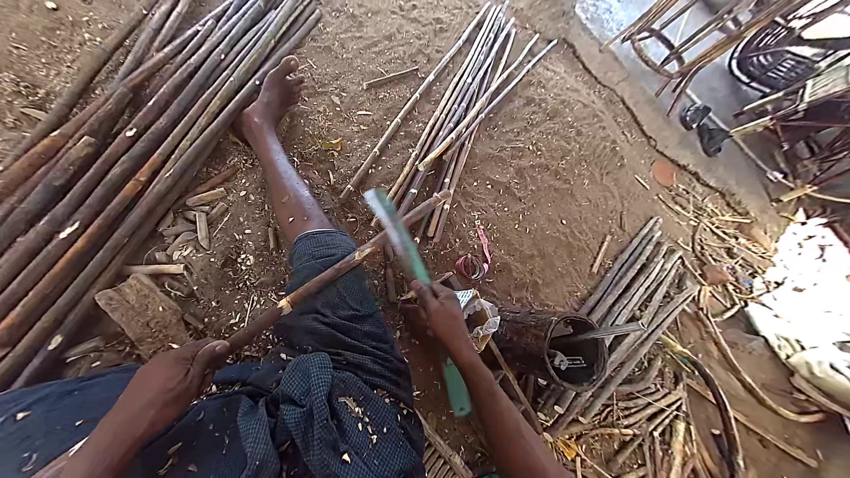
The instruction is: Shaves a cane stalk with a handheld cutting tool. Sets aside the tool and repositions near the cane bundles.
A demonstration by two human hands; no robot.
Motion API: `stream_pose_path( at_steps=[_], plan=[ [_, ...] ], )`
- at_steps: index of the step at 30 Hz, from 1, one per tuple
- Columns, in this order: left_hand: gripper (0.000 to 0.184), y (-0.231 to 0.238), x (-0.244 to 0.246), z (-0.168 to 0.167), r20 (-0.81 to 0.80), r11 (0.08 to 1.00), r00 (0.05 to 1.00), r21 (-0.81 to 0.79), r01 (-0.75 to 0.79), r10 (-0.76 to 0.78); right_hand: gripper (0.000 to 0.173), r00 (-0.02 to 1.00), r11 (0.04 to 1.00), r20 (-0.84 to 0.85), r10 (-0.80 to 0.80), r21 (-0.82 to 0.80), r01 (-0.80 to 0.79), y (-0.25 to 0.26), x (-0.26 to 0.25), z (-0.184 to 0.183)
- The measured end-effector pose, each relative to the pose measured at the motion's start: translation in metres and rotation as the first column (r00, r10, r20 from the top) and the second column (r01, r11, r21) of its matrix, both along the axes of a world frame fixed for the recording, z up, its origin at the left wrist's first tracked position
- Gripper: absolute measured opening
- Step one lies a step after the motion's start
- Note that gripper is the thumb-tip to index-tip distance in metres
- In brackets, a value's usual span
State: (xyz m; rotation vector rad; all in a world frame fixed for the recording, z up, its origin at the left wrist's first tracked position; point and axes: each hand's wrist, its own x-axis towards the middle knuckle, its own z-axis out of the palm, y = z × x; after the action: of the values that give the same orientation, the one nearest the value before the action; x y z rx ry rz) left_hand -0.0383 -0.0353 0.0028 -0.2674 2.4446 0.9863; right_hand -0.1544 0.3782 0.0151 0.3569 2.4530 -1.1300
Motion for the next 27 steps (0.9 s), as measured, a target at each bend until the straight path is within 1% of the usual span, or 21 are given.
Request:
stream_pose_path(
  at_steps=[1, 2, 3, 4, 5, 6, 8, 9, 10, 11, 13, 14, 16, 17, 18, 20, 21, 22, 24, 25, 27],
  plan=[
    [0.055, 0.003, 0.001, 0.0, -0.022, 0.998, 1.0, -0.062, 0.014, -0.015, 0.057, 0.999, 0.999, 0.004, -0.036, -0.011, 0.036, -0.003, -0.001, -0.003],
    [0.057, 0.006, 0.003, 0.0, -0.06, 0.993, 0.997, -0.115, 0.031, -0.038, 0.055, 0.998, 0.998, 0.027, 0.054, 0.023, -0.054, -0.011, 0.005, -0.001],
    [0.06, 0.007, 0.003, -0.001, -0.085, 0.99, 0.995, -0.137, 0.038, -0.05, 0.052, 0.973, 0.971, 0.074, 0.217, 0.086, -0.223, -0.022, 0.014, 0.004],
    [0.062, 0.008, 0.002, -0.003, -0.096, 0.991, 0.994, -0.132, 0.037, -0.05, 0.05, 0.912, 0.901, 0.143, 0.384, 0.159, -0.404, -0.03, 0.021, 0.007],
    [0.06, 0.007, 0.001, -0.003, -0.086, 0.996, 0.996, -0.089, 0.026, -0.034, 0.05, 0.876, 0.864, 0.18, 0.447, 0.168, -0.475, -0.031, 0.023, 0.01],
    [0.057, 0.005, 0.0, -0.002, -0.056, 1.0, 0.998, -0.023, 0.013, -0.014, 0.051, 0.905, 0.9, 0.142, 0.4, 0.125, -0.417, -0.024, 0.02, 0.008],
    [0.054, 0.0, -0.002, 0.005, 0.089, 0.978, 0.996, 0.205, -0.046, 0.028, 0.06, 0.996, 0.997, 0.037, 0.082, 0.001, -0.082, -0.005, 0.011, -0.004],
    [0.054, 0.001, -0.002, 0.007, 0.18, 0.941, 0.983, 0.321, -0.104, 0.047, 0.065, 0.999, 0.999, 0.008, -0.048, -0.005, 0.048, 0.0, 0.01, -0.012],
    [0.055, 0.004, -0.001, 0.008, 0.247, 0.916, 0.967, 0.373, -0.149, 0.057, 0.064, 0.998, 0.998, -0.02, -0.052, 0.04, 0.053, -0.002, 0.013, -0.015],
    [0.055, 0.006, -0.003, 0.008, 0.27, 0.908, 0.96, 0.382, -0.172, 0.069, 0.058, 0.997, 0.993, -0.037, 0.061, 0.105, -0.056, -0.01, 0.018, -0.013],
    [0.058, 0.008, -0.001, 0.002, 0.241, 0.926, 0.967, 0.34, -0.165, 0.084, 0.048, 0.938, 0.91, 0.008, 0.346, 0.241, -0.338, -0.022, 0.03, -0.01],
    [0.059, 0.008, 0.0, 0.0, 0.217, 0.938, 0.973, 0.314, -0.146, 0.079, 0.05, 0.935, 0.905, 0.028, 0.352, 0.245, -0.348, -0.021, 0.03, -0.006],
    [0.062, 0.007, -0.001, -0.003, 0.197, 0.948, 0.978, 0.293, -0.129, 0.072, 0.059, 0.993, 0.983, -0.003, 0.119, 0.143, -0.117, -0.007, 0.021, -0.006],
    [0.062, 0.008, 0.0, -0.002, 0.232, 0.937, 0.97, 0.316, -0.149, 0.076, 0.064, 1.0, 0.995, -0.014, 0.022, 0.102, -0.021, -0.003, 0.019, -0.011],
    [0.06, 0.008, -0.002, 0.002, 0.275, 0.92, 0.958, 0.347, -0.18, 0.084, 0.063, 1.0, 0.996, -0.016, 0.016, 0.087, -0.014, -0.007, 0.019, -0.012],
    [0.059, 0.003, -0.006, 0.006, 0.327, 0.904, 0.94, 0.364, -0.223, 0.1, 0.049, 0.985, 0.98, -0.032, 0.17, 0.113, -0.166, -0.021, 0.02, -0.007],
    [0.058, 0.002, -0.005, 0.007, 0.327, 0.9, 0.938, 0.367, -0.234, 0.111, 0.047, 0.981, 0.976, -0.015, 0.194, 0.104, -0.191, -0.018, 0.018, -0.005],
    [0.058, 0.003, -0.007, 0.006, 0.313, 0.897, 0.942, 0.372, -0.239, 0.122, 0.049, 0.986, 0.981, -0.019, 0.168, 0.102, -0.165, -0.011, 0.015, -0.004],
    [0.054, 0.004, -0.01, 0.002, 0.287, 0.894, 0.95, 0.384, -0.229, 0.121, 0.059, 0.999, 0.997, -0.029, 0.032, 0.069, -0.03, 0.0, 0.011, -0.007],
    [0.048, 0.005, -0.009, -0.001, 0.284, 0.886, 0.952, 0.402, -0.231, 0.119, 0.061, 1.0, 0.998, -0.017, 0.023, 0.065, -0.022, -0.002, 0.015, -0.01],
    [0.036, 0.002, -0.01, -0.006, 0.282, 0.876, 0.953, 0.423, -0.23, 0.114, 0.051, 0.964, 0.95, 0.009, 0.265, 0.167, -0.263, -0.018, 0.025, -0.008]
  ],
)
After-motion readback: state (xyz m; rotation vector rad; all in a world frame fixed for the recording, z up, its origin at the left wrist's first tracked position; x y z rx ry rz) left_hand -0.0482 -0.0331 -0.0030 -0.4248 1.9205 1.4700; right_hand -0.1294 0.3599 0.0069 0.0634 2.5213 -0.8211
